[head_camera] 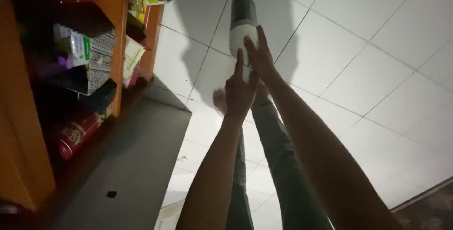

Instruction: The person uses a handheld stick vacuum to clean a white tiled floor. They move the vacuum back and forth across the floor in a repetitive pattern, covering a section of the room.

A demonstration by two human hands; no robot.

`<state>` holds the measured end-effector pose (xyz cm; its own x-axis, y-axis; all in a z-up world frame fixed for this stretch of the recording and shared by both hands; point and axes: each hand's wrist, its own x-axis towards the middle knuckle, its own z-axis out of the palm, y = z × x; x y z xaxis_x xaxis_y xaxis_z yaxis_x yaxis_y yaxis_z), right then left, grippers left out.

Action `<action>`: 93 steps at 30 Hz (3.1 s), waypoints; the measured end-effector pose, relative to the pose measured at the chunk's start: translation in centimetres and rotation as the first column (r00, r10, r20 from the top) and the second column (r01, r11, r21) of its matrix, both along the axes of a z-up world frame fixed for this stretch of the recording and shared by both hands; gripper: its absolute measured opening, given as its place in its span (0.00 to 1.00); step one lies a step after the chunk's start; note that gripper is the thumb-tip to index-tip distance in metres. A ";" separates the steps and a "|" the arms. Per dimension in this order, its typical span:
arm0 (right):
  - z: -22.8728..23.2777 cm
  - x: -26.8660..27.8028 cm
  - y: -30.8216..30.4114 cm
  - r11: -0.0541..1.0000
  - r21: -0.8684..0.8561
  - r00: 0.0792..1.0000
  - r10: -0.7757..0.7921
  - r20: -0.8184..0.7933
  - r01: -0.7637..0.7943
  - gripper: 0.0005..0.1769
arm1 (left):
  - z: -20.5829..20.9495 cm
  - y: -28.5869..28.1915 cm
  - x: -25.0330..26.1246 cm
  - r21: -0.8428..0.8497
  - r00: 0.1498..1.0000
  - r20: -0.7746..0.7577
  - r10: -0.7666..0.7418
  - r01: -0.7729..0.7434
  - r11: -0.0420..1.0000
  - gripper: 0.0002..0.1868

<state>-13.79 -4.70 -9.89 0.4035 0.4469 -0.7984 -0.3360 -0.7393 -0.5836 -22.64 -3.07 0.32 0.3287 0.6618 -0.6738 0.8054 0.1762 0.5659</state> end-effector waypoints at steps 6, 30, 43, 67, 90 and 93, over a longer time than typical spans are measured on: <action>-1.5 -1.5 -2.8 0.995 0.028 0.995 0.101 -0.005 -0.101 0.54 | -2.7 -3.8 -3.0 0.098 0.997 0.079 0.021 -0.028 0.995 0.40; 0.8 -20.4 -17.0 0.982 -0.178 0.995 0.045 -0.087 -0.060 0.47 | 2.8 -13.9 -19.9 -0.252 0.985 -0.160 -0.070 0.028 0.967 0.37; -4.2 -8.6 -14.1 0.834 -0.494 0.931 0.345 0.118 -0.246 0.45 | -0.2 -11.0 -9.0 -0.134 0.991 0.004 -0.136 0.136 0.982 0.39; -0.3 -3.7 -14.1 0.995 -0.077 0.998 -0.057 -0.012 0.056 0.50 | 2.2 -11.3 -3.8 -0.162 0.992 -0.003 -0.122 0.120 0.979 0.39; 3.8 -16.0 -23.3 0.977 -0.187 0.994 -0.106 -0.031 0.099 0.51 | 3.9 -19.2 -15.9 -0.294 0.972 -0.029 -0.232 0.214 0.932 0.39; 1.1 -12.6 -23.4 0.984 -0.100 0.988 -0.152 -0.007 0.151 0.51 | 1.0 -19.5 -13.8 -0.192 0.971 0.012 -0.239 0.237 0.952 0.39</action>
